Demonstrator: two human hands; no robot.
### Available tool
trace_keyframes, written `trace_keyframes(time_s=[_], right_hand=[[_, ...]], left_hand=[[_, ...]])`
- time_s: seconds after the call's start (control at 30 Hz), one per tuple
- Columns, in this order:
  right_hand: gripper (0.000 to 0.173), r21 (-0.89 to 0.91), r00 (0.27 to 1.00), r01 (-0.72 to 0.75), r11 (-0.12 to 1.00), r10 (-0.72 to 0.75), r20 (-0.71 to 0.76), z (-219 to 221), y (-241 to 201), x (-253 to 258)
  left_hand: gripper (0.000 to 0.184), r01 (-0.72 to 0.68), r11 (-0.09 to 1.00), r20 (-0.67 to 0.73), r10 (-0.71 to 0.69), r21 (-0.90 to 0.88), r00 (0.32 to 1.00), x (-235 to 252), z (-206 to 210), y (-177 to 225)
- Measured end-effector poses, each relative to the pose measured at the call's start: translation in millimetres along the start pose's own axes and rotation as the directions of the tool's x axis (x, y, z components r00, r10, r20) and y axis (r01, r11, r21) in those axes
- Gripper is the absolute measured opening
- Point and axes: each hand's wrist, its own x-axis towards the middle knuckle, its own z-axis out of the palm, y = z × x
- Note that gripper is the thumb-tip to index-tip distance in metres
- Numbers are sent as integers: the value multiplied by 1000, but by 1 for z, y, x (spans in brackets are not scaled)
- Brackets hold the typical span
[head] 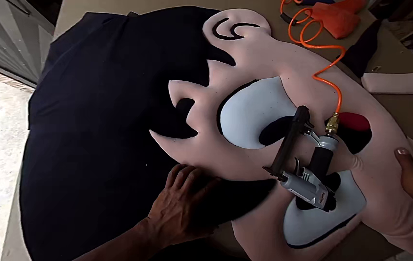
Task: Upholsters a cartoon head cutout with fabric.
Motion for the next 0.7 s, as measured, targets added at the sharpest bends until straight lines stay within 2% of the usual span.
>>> trace_keyframes(time_s=[0.03, 0.1, 0.27, 0.37, 0.57, 0.63, 0.7], right_hand=[[106, 37, 977, -194, 980, 190, 101, -3, 1, 7], [115, 39, 935, -330, 943, 321, 151, -7, -5, 14], [111, 6, 932, -349, 937, 346, 109, -1, 1, 6], [112, 37, 924, -363, 931, 354, 147, -12, -9, -5], [114, -50, 925, -364, 930, 367, 100, 20, 22, 10], [112, -18, 923, -366, 931, 365, 118, -2, -4, -3], [106, -28, 890, -416, 909, 413, 193, -29, -40, -11]], left_hand=[[99, -6, 1000, -7, 6, -3, 1000, 1, 2, 3], [98, -15, 1000, -26, 15, 9, 1000, 4, 3, 4], [98, -39, 999, -65, 39, -6, 997, 3, 9, 4], [97, -43, 999, -69, 42, -13, 997, 4, 9, 3], [96, -40, 999, -42, 39, -19, 998, 7, 7, 5], [97, -51, 998, -41, 50, -25, 998, 4, 5, 5], [99, -59, 998, -50, 58, -24, 997, 4, 3, 3]])
